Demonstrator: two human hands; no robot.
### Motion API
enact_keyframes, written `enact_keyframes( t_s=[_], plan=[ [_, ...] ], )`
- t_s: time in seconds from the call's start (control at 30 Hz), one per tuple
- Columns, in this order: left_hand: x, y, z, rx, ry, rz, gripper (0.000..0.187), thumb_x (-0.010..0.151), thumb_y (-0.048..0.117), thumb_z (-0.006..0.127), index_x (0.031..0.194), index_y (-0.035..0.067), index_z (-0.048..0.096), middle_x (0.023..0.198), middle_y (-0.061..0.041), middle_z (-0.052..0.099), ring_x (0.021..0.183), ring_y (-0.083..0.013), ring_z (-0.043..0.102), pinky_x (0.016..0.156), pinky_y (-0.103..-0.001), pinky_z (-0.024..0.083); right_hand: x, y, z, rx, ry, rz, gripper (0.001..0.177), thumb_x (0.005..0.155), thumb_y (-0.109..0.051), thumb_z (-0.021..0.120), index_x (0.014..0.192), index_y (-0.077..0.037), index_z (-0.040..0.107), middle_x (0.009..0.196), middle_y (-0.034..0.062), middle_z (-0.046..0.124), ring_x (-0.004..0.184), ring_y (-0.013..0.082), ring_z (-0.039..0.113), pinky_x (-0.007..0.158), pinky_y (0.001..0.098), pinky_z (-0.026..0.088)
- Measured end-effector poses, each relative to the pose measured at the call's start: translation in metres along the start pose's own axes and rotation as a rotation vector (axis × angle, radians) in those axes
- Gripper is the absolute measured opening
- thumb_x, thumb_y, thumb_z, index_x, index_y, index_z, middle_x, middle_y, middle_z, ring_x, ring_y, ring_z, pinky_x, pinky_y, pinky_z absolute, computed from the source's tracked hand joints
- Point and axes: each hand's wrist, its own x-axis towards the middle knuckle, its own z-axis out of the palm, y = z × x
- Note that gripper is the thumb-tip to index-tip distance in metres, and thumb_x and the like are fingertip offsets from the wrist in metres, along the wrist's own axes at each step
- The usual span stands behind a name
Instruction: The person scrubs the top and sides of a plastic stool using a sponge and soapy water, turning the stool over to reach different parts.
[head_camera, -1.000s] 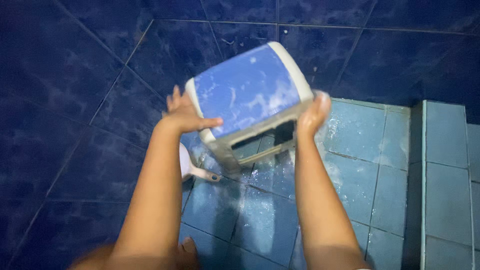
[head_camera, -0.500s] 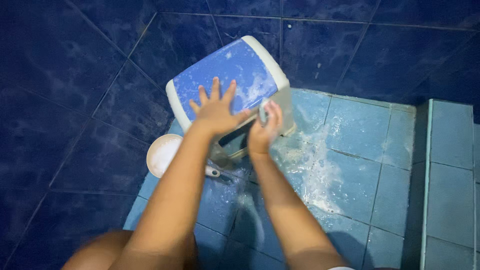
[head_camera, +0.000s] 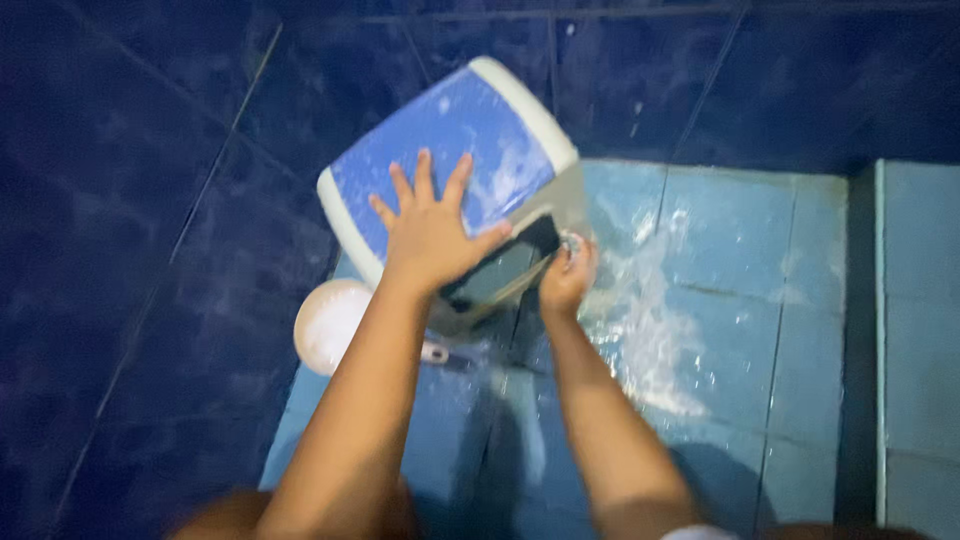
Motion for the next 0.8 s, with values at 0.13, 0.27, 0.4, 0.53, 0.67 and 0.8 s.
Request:
enact_keyframes(
  t_s=[0.13,0.27,0.4,0.53,0.67,0.8],
  plan=[
    [0.006,0.001,0.003,-0.005,0.008,-0.014,0.102,0.071,0.075,0.07,0.156,0.029,0.036,0.165,-0.026,0.015,0.148,-0.0594,0.005,0.109,-0.081,0.002,0.011,0.006,0.021,0.039,0.041,-0.162,0.023,0.097,0.001,0.059,0.12,0.002,0.062,0.118,0.0215,0.06,0.115,0.0371,0.059,0.103,0.0433,0.047],
    [0.006,0.003,-0.002,-0.005,0.025,-0.005,0.102,0.072,0.074,0.069,0.157,0.028,0.036,0.165,-0.026,0.016,0.148,-0.06,0.005,0.108,-0.082,0.003,-0.009,0.035,0.007,-0.153,-0.029,-0.222,0.028,0.097,0.002,0.057,0.125,0.004,0.062,0.121,0.0247,0.06,0.116,0.0408,0.057,0.104,0.0478,0.044],
    [0.008,0.003,-0.004,0.008,-0.009,-0.015,0.101,0.072,0.074,0.069,0.156,0.029,0.037,0.164,-0.027,0.016,0.148,-0.0592,0.005,0.107,-0.082,0.003,-0.034,-0.004,0.039,-0.096,-0.109,-0.331,0.028,0.088,-0.003,0.059,0.115,0.004,0.063,0.12,0.0243,0.061,0.113,0.042,0.057,0.102,0.0474,0.045],
    [0.005,0.004,-0.004,0.006,0.002,-0.012,0.102,0.072,0.076,0.068,0.157,0.028,0.037,0.165,-0.026,0.018,0.149,-0.058,0.007,0.108,-0.082,0.005,-0.023,-0.045,0.023,0.047,0.068,-0.124,0.019,0.093,0.0,0.057,0.11,0.001,0.065,0.111,0.0167,0.065,0.108,0.0361,0.062,0.104,0.047,0.048],
    [0.01,0.007,-0.009,0.03,-0.059,-0.038,0.104,0.07,0.075,0.07,0.156,0.028,0.035,0.164,-0.027,0.015,0.148,-0.0575,0.005,0.108,-0.082,0.004,0.022,-0.033,0.01,0.037,0.163,-0.124,0.022,0.091,0.003,0.058,0.113,0.002,0.063,0.118,0.0228,0.057,0.109,0.0378,0.059,0.098,0.0465,0.049],
    [0.009,0.01,-0.009,0.002,-0.039,-0.039,0.101,0.072,0.073,0.071,0.156,0.027,0.037,0.164,-0.027,0.017,0.149,-0.0579,0.005,0.108,-0.082,0.004,0.018,0.012,0.002,-0.112,0.033,-0.099,0.019,0.096,0.0,0.061,0.114,0.001,0.063,0.116,0.021,0.061,0.108,0.0377,0.06,0.097,0.0453,0.049]
  ],
)
